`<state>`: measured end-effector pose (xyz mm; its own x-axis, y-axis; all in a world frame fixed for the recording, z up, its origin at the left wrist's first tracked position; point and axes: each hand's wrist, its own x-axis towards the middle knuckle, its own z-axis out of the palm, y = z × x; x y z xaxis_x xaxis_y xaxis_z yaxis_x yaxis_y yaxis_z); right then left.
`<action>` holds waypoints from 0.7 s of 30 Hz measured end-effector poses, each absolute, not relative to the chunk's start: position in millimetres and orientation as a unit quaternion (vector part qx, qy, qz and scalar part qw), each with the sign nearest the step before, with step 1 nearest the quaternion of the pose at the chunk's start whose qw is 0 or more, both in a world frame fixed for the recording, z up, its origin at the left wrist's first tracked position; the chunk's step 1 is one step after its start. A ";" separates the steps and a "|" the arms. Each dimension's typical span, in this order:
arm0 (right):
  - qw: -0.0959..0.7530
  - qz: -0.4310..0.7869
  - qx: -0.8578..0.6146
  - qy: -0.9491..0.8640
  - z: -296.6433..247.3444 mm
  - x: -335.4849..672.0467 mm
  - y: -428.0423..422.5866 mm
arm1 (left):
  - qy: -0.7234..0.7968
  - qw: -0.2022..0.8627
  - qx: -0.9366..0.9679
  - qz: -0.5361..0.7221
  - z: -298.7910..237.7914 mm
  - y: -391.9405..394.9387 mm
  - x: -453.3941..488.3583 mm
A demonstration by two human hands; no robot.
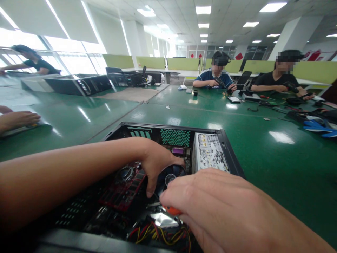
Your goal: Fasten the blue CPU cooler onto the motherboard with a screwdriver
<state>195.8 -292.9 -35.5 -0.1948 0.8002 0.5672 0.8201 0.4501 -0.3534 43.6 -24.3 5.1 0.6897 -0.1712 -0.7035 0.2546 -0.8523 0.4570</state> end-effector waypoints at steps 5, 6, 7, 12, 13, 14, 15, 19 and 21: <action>0.360 -0.002 -0.516 -0.777 -35.0 192.1 -293.4 | 0.025 0.269 0.878 -0.395 6.5 -25.6 42.9; 0.360 0.000 -0.515 -0.778 -34.5 191.5 -293.7 | 0.026 0.270 0.877 -0.396 6.7 -25.5 42.8; 0.360 0.003 -0.513 -0.779 -33.9 191.0 -294.1 | 0.026 0.270 0.877 -0.396 6.9 -25.5 42.7; 0.364 0.013 -0.505 -0.783 -30.9 188.3 -296.0 | 0.028 0.268 0.882 -0.387 6.6 -25.3 42.0; 0.365 0.016 -0.503 -0.783 -30.7 187.4 -296.7 | 0.029 0.270 0.881 -0.387 6.1 -25.3 42.1; 0.366 0.020 -0.501 -0.784 -30.5 186.4 -297.5 | 0.030 0.273 0.880 -0.387 5.4 -25.2 42.3; 0.366 0.026 -0.501 -0.784 -30.3 185.0 -298.7 | 0.030 0.277 0.879 -0.387 4.8 -25.2 42.6; 0.357 0.068 -0.488 -0.794 -25.9 178.0 -304.9 | 0.032 0.283 0.876 -0.390 4.2 -25.4 44.1; 0.345 0.065 -0.484 -0.802 -20.0 175.1 -306.9 | 0.035 0.278 0.876 -0.393 5.1 -25.9 44.7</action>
